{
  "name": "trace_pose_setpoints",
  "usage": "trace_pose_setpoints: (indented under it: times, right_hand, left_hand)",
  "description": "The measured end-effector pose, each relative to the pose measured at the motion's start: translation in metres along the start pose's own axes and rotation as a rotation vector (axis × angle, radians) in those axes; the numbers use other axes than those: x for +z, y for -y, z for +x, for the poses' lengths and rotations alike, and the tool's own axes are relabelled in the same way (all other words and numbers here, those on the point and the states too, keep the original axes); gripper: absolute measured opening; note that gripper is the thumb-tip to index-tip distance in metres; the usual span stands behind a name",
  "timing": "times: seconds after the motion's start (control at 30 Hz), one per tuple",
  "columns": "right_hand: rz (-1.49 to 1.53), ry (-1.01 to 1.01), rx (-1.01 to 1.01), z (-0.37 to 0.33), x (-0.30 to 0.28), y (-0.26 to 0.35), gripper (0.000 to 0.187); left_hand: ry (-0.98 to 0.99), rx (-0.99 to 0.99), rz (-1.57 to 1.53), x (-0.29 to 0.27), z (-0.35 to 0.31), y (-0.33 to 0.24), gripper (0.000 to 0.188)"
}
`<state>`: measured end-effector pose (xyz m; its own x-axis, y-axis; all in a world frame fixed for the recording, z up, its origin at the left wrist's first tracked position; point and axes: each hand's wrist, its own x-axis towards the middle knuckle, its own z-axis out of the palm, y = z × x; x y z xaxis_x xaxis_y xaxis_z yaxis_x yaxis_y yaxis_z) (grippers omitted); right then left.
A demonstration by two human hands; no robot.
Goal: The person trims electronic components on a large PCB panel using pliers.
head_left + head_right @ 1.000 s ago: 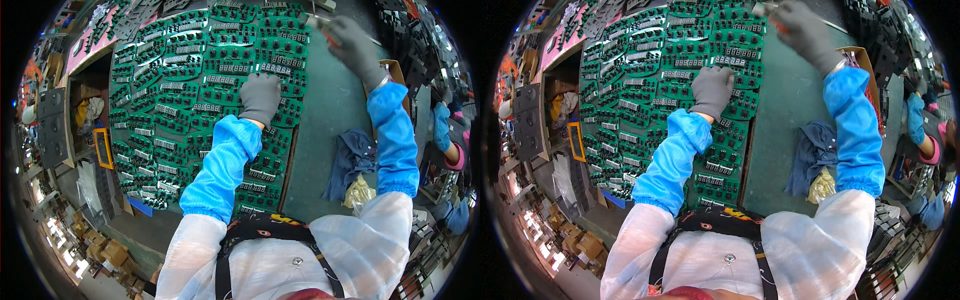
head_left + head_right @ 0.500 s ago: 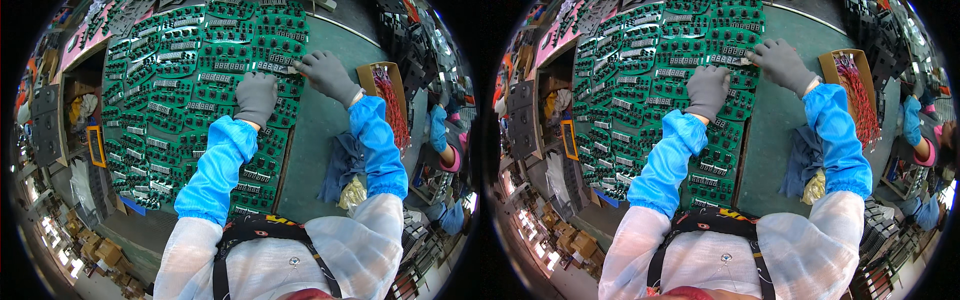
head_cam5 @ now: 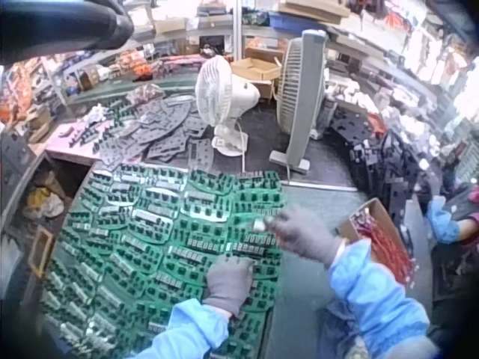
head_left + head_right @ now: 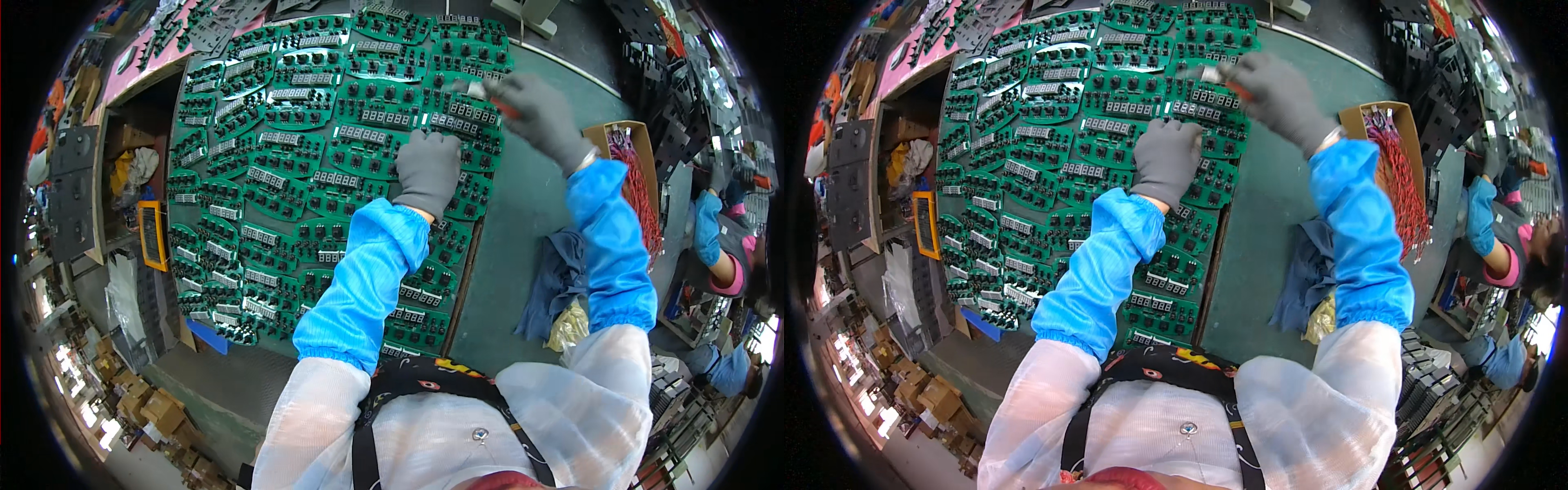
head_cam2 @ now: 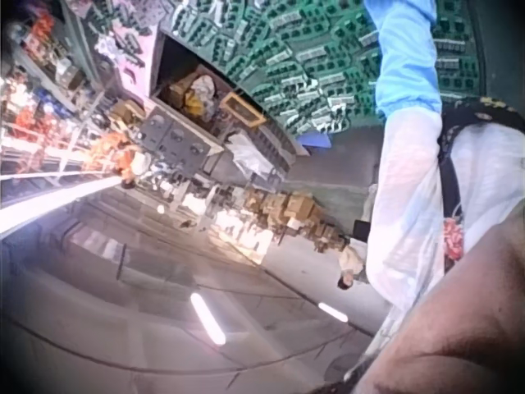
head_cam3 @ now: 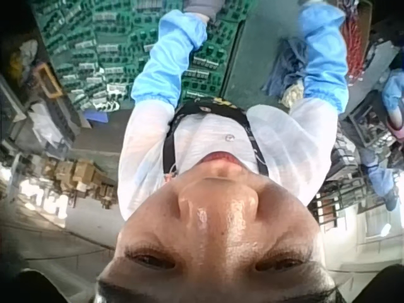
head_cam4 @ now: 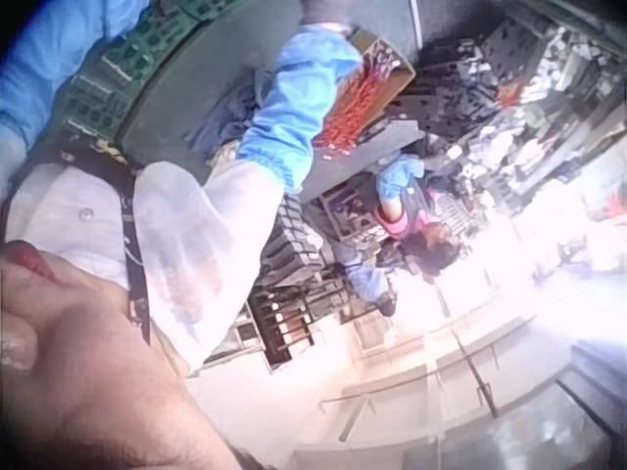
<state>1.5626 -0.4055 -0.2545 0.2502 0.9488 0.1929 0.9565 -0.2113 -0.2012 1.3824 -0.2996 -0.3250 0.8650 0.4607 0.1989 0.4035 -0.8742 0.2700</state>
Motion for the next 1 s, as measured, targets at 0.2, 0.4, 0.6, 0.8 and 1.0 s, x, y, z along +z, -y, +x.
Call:
trace_pose_setpoints:
  times: [0.2, 0.4, 0.6, 0.8, 1.0]
  right_hand:
    - [-0.170, 0.087, -0.022, -0.013, 0.037, 0.020, 0.045]
    - [-0.278, 0.103, -0.112, -0.015, 0.038, 0.028, 0.041]
    - [-0.333, 0.166, -0.172, -0.007, 0.019, 0.034, 0.045]
    - [-0.417, 0.195, -0.219, -0.012, 0.019, 0.031, 0.044]
    - [-0.496, 0.212, -0.257, -0.015, 0.027, 0.030, 0.043]
  left_hand:
    - [-0.051, 0.029, -0.057, 0.003, 0.000, -0.003, 0.009]
    - [-0.034, 0.025, -0.043, 0.002, 0.000, -0.002, 0.010]
    - [-0.032, 0.030, -0.045, 0.003, 0.002, 0.001, 0.008]
    - [-0.056, 0.032, -0.044, 0.003, 0.002, 0.000, 0.008]
    - [-0.125, 0.062, -0.071, 0.006, 0.001, -0.002, 0.007]
